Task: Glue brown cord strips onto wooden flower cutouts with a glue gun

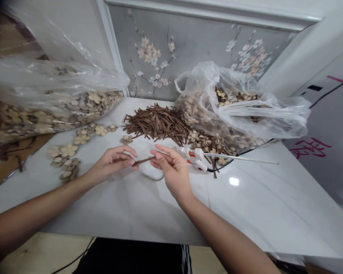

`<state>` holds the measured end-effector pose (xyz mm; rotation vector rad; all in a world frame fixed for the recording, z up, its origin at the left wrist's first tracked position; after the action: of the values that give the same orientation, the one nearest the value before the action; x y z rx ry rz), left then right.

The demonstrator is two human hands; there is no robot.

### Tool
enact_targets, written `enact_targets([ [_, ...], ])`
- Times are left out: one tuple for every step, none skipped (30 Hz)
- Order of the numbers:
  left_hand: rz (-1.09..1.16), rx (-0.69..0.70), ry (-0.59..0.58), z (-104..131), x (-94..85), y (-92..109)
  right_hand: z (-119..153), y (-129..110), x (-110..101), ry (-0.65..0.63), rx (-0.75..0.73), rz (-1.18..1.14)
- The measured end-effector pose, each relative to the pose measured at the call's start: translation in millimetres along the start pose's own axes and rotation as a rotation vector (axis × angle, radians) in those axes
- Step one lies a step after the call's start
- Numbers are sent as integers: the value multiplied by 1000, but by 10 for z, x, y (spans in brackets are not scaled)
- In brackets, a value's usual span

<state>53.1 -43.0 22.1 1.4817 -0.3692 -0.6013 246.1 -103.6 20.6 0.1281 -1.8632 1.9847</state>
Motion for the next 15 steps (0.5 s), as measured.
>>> enact_targets([
  [1, 2, -1, -1, 2, 5, 0, 4, -1, -5, -2, -10],
  [3, 2, -1, -2, 4, 10, 1, 10, -1, -9, -4, -18],
  [5, 2, 1, -3, 4, 15, 2, 16, 0, -12, -4, -23],
  [5, 7, 4, -4, 4, 19, 2, 22, 1, -13, -5, -25],
  [3, 19, 9, -4, 2, 24, 1, 28, 2, -13, -4, -24],
  [-3, 37, 16, -4, 0, 30, 0, 32, 1, -10, -4, -19],
  [-13, 59, 25, -4, -3, 35, -2, 34, -2, -5, -6, -12],
  [-26, 81, 36, -4, -5, 40, -2, 31, -6, 1, -12, -3],
  [-38, 98, 44, -3, -6, 45, 2, 21, -11, 5, -24, 11],
  [-49, 110, 48, -2, -6, 49, 13, 1, -14, 9, -50, 32],
  [-58, 118, 52, 0, -5, 53, 35, -31, -13, 11, -95, 66],
  [-67, 123, 55, 3, -4, 58, 73, -75, -6, 13, -160, 113],
  [-71, 127, 59, 7, -2, 64, 131, -129, 9, 12, -242, 168],
  [-69, 132, 56, 13, 2, 69, 209, -186, 37, -4, -321, 232],
  [-58, 143, 44, 21, 9, 73, 304, -237, 72, -30, -380, 295],
])
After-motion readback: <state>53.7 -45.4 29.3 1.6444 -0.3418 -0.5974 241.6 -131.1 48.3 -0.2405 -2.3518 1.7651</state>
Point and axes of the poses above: each hand's wrist, its own z-axis away from the middle knuckle, its own x-axis out of the palm, y = z × x, the point moved 3 cm from there along -z, towards the middle knuckle, and after that the axes turned 3 degrees about y, right-handed, at the moved point
